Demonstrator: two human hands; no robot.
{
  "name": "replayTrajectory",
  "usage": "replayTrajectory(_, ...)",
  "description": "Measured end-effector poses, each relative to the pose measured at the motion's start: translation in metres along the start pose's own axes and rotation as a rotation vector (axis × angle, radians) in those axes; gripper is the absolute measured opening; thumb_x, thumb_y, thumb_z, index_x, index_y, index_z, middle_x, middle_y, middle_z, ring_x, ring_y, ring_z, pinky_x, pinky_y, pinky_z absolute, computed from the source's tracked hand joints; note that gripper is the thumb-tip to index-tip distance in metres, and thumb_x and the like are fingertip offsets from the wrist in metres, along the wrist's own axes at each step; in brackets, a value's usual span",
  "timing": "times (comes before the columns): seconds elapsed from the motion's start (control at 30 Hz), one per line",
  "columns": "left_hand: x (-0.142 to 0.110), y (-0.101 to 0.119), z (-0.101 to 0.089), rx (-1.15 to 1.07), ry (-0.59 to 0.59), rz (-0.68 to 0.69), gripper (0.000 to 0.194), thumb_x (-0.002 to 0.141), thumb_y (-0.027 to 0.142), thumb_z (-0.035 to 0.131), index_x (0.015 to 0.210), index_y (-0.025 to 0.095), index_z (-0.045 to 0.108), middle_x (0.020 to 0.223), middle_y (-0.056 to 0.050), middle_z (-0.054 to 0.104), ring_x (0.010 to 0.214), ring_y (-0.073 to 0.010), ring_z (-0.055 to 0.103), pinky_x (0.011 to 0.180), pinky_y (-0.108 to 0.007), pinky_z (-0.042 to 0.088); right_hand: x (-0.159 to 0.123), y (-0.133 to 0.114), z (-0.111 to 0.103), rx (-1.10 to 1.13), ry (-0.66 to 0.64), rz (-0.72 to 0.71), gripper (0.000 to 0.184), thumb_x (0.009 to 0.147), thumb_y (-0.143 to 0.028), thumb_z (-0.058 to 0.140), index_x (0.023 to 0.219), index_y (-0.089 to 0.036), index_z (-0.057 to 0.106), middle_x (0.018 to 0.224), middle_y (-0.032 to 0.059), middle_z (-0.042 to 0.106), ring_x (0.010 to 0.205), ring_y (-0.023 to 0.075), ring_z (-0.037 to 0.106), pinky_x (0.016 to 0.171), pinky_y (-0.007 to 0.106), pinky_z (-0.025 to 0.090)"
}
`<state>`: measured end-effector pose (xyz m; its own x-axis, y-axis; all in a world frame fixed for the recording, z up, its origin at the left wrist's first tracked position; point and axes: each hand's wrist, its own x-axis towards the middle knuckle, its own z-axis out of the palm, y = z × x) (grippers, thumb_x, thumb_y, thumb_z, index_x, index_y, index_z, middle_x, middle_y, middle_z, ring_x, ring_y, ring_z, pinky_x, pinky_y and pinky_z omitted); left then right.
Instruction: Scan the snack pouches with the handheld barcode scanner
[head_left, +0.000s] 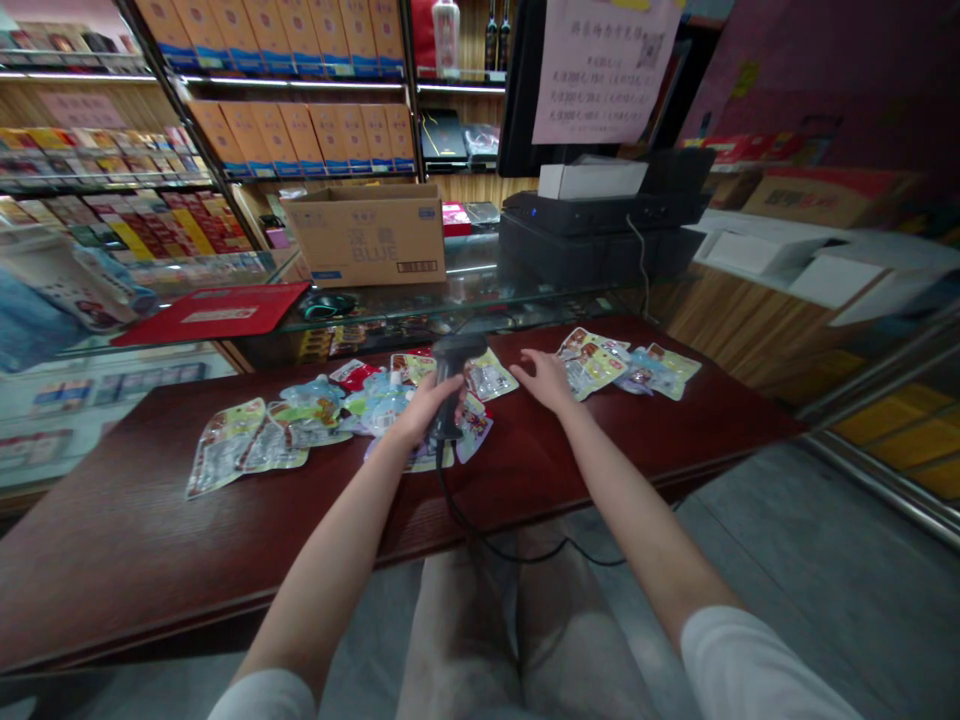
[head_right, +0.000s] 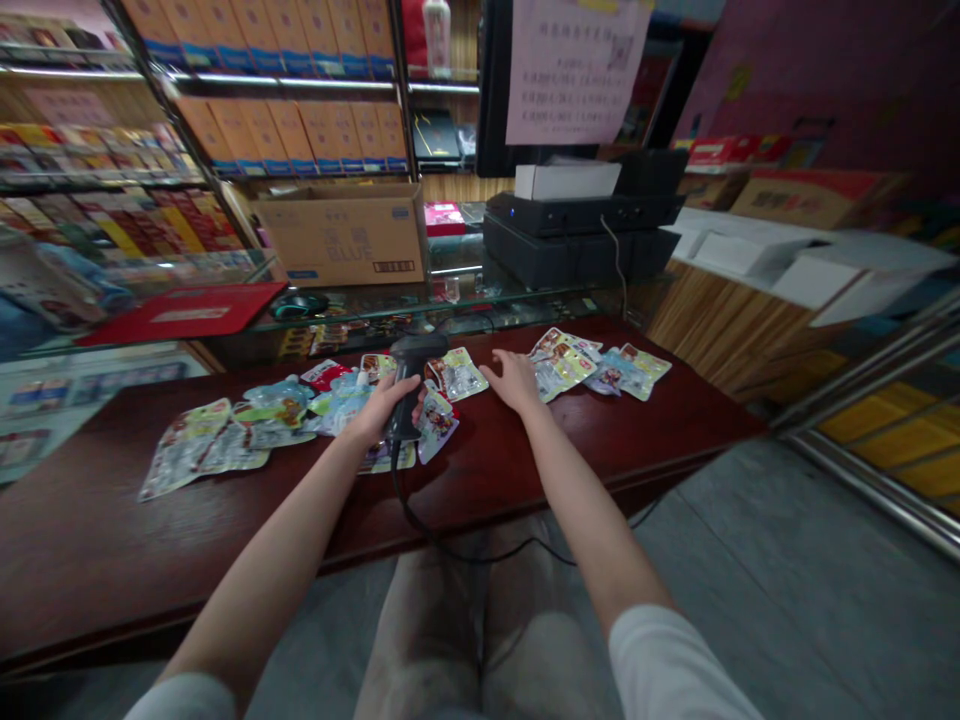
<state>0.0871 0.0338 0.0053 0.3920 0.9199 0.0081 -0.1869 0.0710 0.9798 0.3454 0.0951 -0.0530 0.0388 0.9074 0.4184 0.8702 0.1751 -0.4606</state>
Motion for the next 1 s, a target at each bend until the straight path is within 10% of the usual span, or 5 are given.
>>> replayTrajectory(0.33,0.001,-0.001,0.001,-0.005,0.009,-0.012,0.045,0.069,0.053,0.075,0.083,0.018,0.051,0.066,0.004,0.055,0.046,-0.0078,0.05,0.044,-0.023,0.042,0.0,-0.016,0.017,-0.073,-0.22,0.121,0.035,0.08,-0.041,0.07,0.107,-0.018,0.068,0.107,0.0106,0.069,0.109,0.031,0.059,0.103,0.051,0.034)
replayTrajectory(0.73,0.002,-0.001,0.002,0.001,-0.008,0.008,0.047,0.068,0.054,0.076,0.087,0.017,0.053,0.062,0.004,0.055,0.044,-0.0086,0.049,0.042,-0.023,0.04,0.008,-0.012,0.003,1.208,0.052,0.395,0.051,0.061,-0.019,0.064,0.11,-0.027,0.054,0.102,-0.0009,0.07,0.089,0.021,0.067,0.074,0.035,0.058)
replayTrajectory(1.0,0.001,-0.003,0.003,-0.011,-0.064,0.001,0.044,0.072,0.051,0.074,0.089,0.018,0.052,0.064,0.004,0.056,0.043,-0.0087,0.05,0.042,-0.023,0.04,0.016,-0.009,-0.005,1.602,0.19,0.482,0.032,0.067,-0.018,0.063,0.098,-0.023,0.057,0.089,-0.0011,0.074,0.094,0.0221,0.071,0.089,0.042,0.059)
